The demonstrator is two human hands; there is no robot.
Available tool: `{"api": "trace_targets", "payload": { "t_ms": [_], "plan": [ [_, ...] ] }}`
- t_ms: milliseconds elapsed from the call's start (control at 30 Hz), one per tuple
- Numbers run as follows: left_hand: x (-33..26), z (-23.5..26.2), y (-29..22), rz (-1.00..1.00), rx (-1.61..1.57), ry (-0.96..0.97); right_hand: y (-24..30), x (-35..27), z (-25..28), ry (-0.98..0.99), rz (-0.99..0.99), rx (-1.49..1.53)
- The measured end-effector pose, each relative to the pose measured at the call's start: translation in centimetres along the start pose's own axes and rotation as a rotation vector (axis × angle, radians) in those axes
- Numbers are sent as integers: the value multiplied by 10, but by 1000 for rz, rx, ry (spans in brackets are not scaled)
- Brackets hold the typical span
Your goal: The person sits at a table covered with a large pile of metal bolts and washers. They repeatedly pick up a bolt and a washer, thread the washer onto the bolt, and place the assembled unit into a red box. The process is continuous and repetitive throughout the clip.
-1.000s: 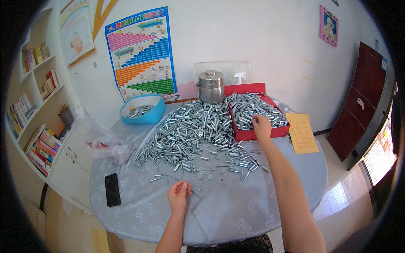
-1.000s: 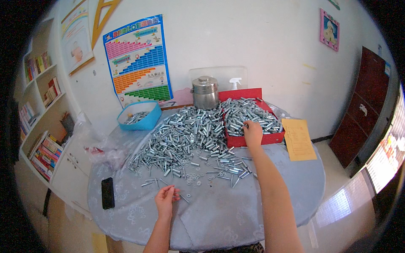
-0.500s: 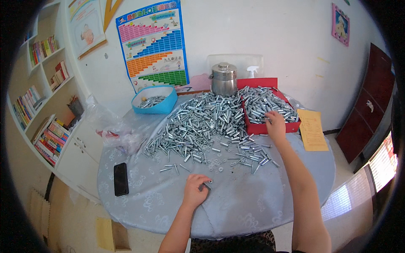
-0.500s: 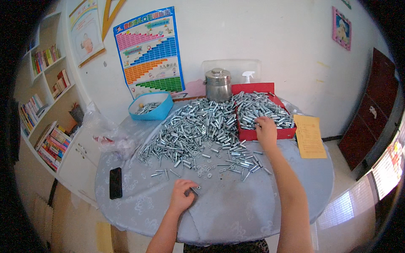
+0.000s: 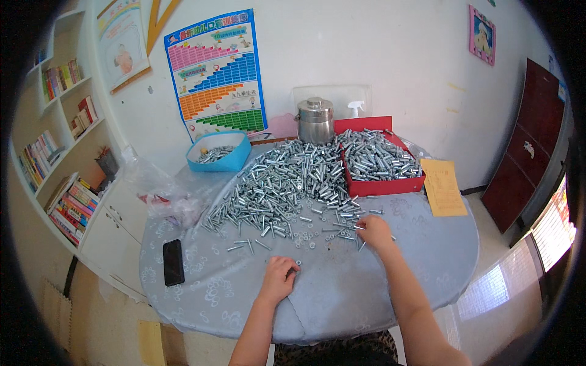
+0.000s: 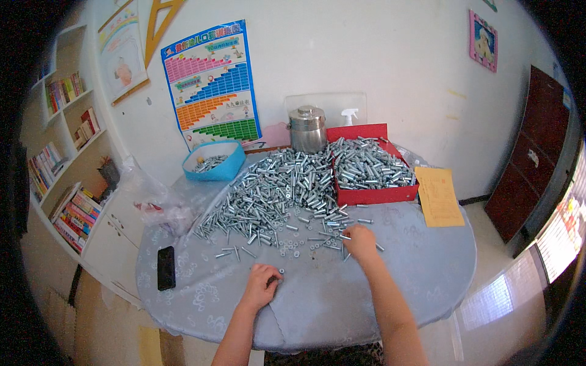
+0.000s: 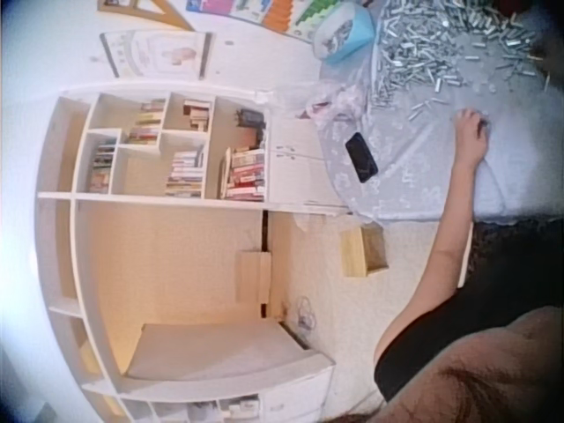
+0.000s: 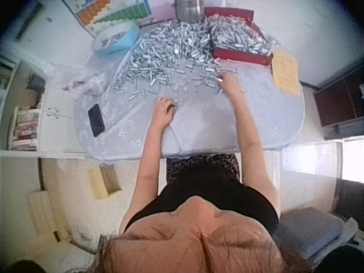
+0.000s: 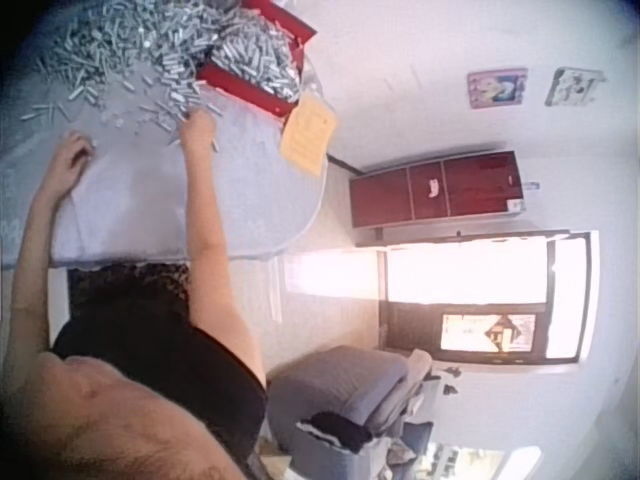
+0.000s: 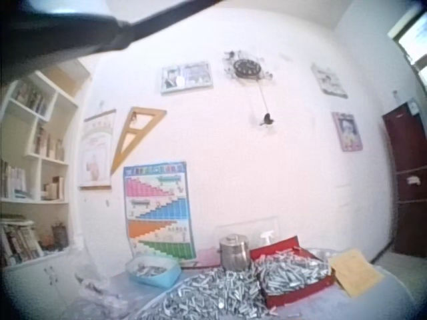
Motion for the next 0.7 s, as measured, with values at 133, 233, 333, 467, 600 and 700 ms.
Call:
{"api": "trace_targets", "payload": {
  "t_ms": [133, 233, 333, 467, 600, 700],
  "plan": [
    [-3, 3, 8, 100, -120, -136, 4, -6, 0, -122, 12, -16],
    [-9, 9, 19, 256, -279, -257, 5, -9, -3, -128, -34, 63],
    [-16, 5, 33, 372, -592, -406, 2, -8, -6, -58, -109, 133],
    [-19, 5, 41, 465, -709, -490, 4, -8, 1, -137, -64, 155],
    [-19, 4, 50, 481, -937, -568, 20, -13, 16, -215, -39, 486],
    [-24, 3, 54, 517, -992, -587, 64, -29, 0, 113, -86, 852]
  ]
}}
Point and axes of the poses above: each hand's wrist, its own x-axis towards the middle knuckle, its own z-axis out of the back of the hand, y = z × x, the point moved 7 cm from there along x, towards the middle knuckle, and after that the axes turned 6 degrees about -z, right-handed, at the moved point
